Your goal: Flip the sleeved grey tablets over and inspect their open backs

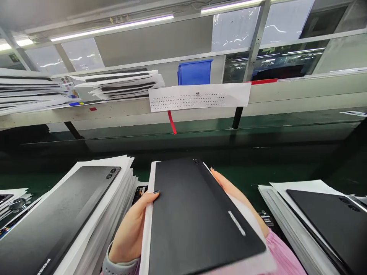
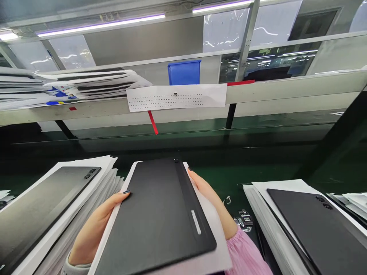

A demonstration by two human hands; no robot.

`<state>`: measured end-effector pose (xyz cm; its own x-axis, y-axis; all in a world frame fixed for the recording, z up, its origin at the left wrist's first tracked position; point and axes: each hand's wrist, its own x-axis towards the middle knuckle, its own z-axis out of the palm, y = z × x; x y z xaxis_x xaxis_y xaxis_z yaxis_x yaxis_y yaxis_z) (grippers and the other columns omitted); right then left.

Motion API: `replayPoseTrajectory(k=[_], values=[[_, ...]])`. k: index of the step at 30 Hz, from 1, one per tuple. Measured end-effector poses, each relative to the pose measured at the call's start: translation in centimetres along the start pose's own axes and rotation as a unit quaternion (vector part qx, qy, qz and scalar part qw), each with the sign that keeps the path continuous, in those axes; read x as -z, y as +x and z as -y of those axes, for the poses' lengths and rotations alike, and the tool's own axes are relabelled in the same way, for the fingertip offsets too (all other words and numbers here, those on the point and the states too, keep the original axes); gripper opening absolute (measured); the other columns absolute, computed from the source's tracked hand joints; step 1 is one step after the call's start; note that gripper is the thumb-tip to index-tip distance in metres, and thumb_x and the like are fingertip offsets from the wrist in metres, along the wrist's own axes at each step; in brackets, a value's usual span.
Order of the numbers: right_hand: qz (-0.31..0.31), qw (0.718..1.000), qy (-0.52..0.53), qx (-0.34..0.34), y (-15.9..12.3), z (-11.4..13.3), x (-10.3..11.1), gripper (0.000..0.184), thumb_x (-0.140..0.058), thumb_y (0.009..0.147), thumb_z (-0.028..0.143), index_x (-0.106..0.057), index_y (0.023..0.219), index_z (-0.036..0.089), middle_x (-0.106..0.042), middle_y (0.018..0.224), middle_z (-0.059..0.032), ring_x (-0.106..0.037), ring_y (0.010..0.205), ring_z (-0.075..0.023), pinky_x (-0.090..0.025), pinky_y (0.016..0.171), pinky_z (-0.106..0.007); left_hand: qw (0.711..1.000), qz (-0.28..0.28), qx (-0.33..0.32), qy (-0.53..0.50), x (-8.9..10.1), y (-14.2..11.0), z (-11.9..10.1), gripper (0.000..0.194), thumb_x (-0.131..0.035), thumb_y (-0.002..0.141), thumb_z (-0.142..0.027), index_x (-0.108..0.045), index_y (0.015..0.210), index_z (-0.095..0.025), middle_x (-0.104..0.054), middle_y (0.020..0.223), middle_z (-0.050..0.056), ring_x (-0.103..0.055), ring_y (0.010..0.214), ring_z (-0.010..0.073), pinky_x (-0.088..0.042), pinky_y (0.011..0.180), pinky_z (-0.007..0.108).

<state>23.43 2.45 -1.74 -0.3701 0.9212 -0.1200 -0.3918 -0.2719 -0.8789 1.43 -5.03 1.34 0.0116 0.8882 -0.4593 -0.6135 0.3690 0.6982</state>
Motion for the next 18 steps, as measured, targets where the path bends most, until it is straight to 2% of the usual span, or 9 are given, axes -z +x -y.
replayPoseTrajectory(k=[2,4,7,9,12,14,16,18], values=[[-0.001,1.0,0.024,-0.001,-0.2,-0.5,0.3,0.042,-0.078,0.082,0.05,-0.077,0.114,0.023,-0.079,0.101,-0.0044,-0.073,0.101,-0.0278,-0.059,0.086,-0.035,0.999,0.021,0.027,-0.036,0.4,0.0,-0.4,0.03,-0.064,0.09,-0.022,-0.074,0.114,-0.006,-0.08,0.069,0.01,-0.078,0.072,0.0287,-0.063,0.068,0.034],[-0.004,0.998,0.055,-0.011,-0.1,-1.0,0.9,0.042,-0.085,0.074,0.05,-0.079,0.107,0.024,-0.079,0.095,-0.0031,-0.073,0.098,-0.0276,-0.058,0.085,-0.035,0.996,0.035,0.024,-0.074,0.7,0.2,-0.7,0.027,-0.063,0.092,-0.019,-0.075,0.112,-0.006,-0.081,0.071,0.008,-0.079,0.076,0.0267,-0.063,0.076,0.032],[0.002,0.995,0.097,-0.021,0.4,-1.5,1.6,0.034,-0.089,0.067,0.05,-0.082,0.089,0.025,-0.079,0.084,-0.0013,-0.072,0.093,-0.0272,-0.057,0.084,-0.037,0.995,0.022,-0.005,-0.095,1.2,0.7,-0.9,0.015,-0.064,0.092,-0.011,-0.08,0.089,-0.013,-0.082,0.074,0.002,-0.078,0.068,0.0162,-0.06,0.069,0.019],[0.008,0.991,0.136,-0.017,0.5,-1.6,1.8,0.026,-0.092,0.065,0.044,-0.082,0.083,0.027,-0.078,0.08,0.0001,-0.072,0.092,-0.028,-0.056,0.087,-0.04,0.997,0.024,-0.004,-0.078,1.3,1.0,-0.8,0.014,-0.067,0.091,-0.014,-0.079,0.084,-0.013,-0.082,0.077,0.002,-0.078,0.068,0.0159,-0.06,0.067,0.018],[0.011,0.986,0.169,0.004,0.2,-1.5,1.7,0.021,-0.092,0.065,0.038,-0.082,0.08,0.028,-0.077,0.077,0.0,-0.073,0.091,-0.0302,-0.054,0.09,-0.045,0.999,0.028,0.006,-0.031,1.3,1.0,-0.7,0.014,-0.07,0.091,-0.022,-0.08,0.095,-0.013,-0.083,0.085,0.005,-0.079,0.082,0.0236,-0.063,0.073,0.026],[0.014,0.985,0.174,0.013,-0.1,-1.4,1.5,0.023,-0.092,0.065,0.04,-0.082,0.081,0.027,-0.078,0.078,-0.0014,-0.073,0.09,-0.031,-0.055,0.089,-0.046,0.999,0.001,-0.045,0.006,1.1,0.9,-0.7,0.013,-0.074,0.086,-0.016,-0.08,0.097,-0.016,-0.083,0.091,0.002,-0.078,0.089,0.0216,-0.061,0.074,0.02],[0.013,0.985,0.172,0.017,-0.2,-1.3,1.4,0.027,-0.091,0.067,0.042,-0.082,0.087,0.026,-0.079,0.086,-0.0037,-0.074,0.089,-0.0318,-0.055,0.086,-0.046,0.995,-0.019,-0.09,0.031,1.0,0.7,-0.7,0.021,-0.075,0.083,-0.008,-0.08,0.101,-0.018,-0.083,0.098,0.001,-0.077,0.094,0.0192,-0.059,0.075,0.015],[0.006,0.986,0.169,0.012,-0.2,-1.2,1.2,0.031,-0.091,0.067,0.044,-0.082,0.089,0.025,-0.08,0.09,-0.0057,-0.074,0.087,-0.0328,-0.056,0.081,-0.046,0.996,-0.011,-0.082,0.025,1.0,0.8,-0.5,0.026,-0.074,0.084,-0.009,-0.079,0.108,-0.017,-0.082,0.103,0.002,-0.077,0.098,0.0209,-0.059,0.079,0.017]])
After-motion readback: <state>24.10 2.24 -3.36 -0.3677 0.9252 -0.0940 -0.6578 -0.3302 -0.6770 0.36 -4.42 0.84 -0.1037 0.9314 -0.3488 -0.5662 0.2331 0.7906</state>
